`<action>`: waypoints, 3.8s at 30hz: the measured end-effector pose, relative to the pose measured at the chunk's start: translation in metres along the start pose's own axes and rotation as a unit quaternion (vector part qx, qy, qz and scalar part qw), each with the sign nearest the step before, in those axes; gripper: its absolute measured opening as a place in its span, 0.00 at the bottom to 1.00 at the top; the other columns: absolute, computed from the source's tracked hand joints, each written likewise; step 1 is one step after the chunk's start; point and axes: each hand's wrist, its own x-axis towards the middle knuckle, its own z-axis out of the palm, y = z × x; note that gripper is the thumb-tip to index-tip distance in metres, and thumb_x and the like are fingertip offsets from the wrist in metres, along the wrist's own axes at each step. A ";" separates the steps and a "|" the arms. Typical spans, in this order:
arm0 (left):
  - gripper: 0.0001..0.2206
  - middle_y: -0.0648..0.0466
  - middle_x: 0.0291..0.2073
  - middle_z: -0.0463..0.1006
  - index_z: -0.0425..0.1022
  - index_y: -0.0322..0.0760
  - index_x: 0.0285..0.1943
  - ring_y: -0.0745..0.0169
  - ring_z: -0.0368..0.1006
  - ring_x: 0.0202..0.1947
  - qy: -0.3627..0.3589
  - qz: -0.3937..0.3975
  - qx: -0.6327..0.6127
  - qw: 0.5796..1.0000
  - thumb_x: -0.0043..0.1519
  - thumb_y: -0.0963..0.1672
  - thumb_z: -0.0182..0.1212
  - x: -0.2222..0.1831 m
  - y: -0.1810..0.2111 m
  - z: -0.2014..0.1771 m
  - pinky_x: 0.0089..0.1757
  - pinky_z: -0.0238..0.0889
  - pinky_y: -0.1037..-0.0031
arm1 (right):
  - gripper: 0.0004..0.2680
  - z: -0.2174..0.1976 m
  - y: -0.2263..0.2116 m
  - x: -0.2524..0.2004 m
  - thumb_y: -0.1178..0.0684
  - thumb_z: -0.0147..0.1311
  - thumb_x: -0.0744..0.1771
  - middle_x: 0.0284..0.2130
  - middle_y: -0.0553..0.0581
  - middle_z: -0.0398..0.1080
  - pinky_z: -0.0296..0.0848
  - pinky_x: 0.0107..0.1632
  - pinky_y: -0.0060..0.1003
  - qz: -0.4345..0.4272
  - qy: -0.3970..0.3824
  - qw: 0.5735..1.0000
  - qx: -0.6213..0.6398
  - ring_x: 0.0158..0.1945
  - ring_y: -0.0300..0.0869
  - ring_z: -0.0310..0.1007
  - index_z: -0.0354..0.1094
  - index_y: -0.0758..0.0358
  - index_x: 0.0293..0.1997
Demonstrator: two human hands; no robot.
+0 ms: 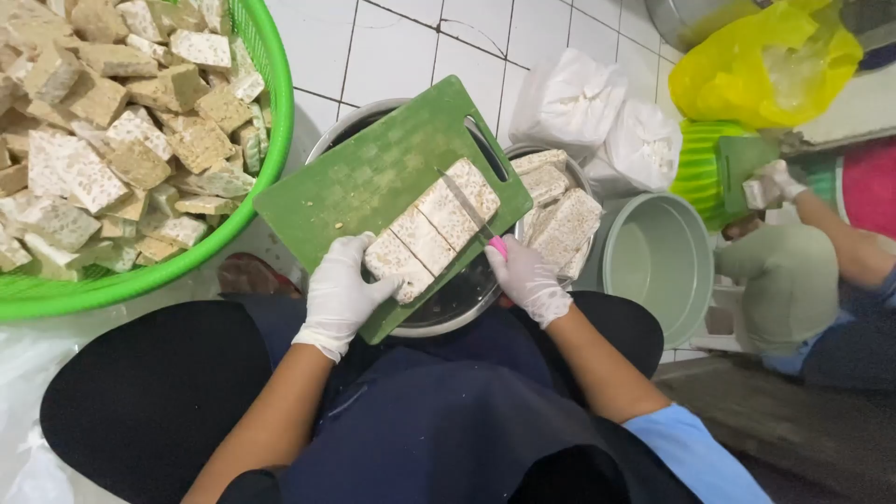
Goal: A person is cutting blocks of tempeh into smaller rectangular pieces using a knife on a green cutting board while seated on the floor.
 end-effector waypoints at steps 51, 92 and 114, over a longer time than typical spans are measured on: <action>0.34 0.52 0.41 0.69 0.70 0.43 0.52 0.51 0.69 0.43 0.259 0.137 0.133 0.947 0.35 0.54 0.69 -0.070 -0.030 0.028 0.42 0.65 0.64 | 0.14 0.092 -0.056 -0.089 0.39 0.36 0.66 0.32 0.74 0.70 0.67 0.47 0.55 -0.115 -0.069 0.990 0.038 0.44 0.63 0.71 0.57 0.59 0.41; 0.30 0.50 0.42 0.72 0.70 0.41 0.50 0.51 0.72 0.43 0.243 0.147 0.003 0.959 0.41 0.53 0.73 -0.040 -0.023 0.031 0.44 0.66 0.67 | 0.15 0.087 -0.052 -0.099 0.38 0.37 0.65 0.36 0.73 0.69 0.67 0.49 0.55 -0.127 -0.093 0.987 0.042 0.48 0.62 0.69 0.58 0.57 0.44; 0.36 0.41 0.52 0.64 0.57 0.34 0.64 0.42 0.63 0.55 0.158 0.195 -0.032 0.967 0.43 0.44 0.67 -0.030 -0.005 0.056 0.54 0.59 0.61 | 0.11 0.073 0.002 -0.080 0.36 0.50 0.62 0.28 0.63 0.71 0.69 0.41 0.46 -0.033 0.066 0.957 0.281 0.41 0.53 0.72 0.67 0.45 0.40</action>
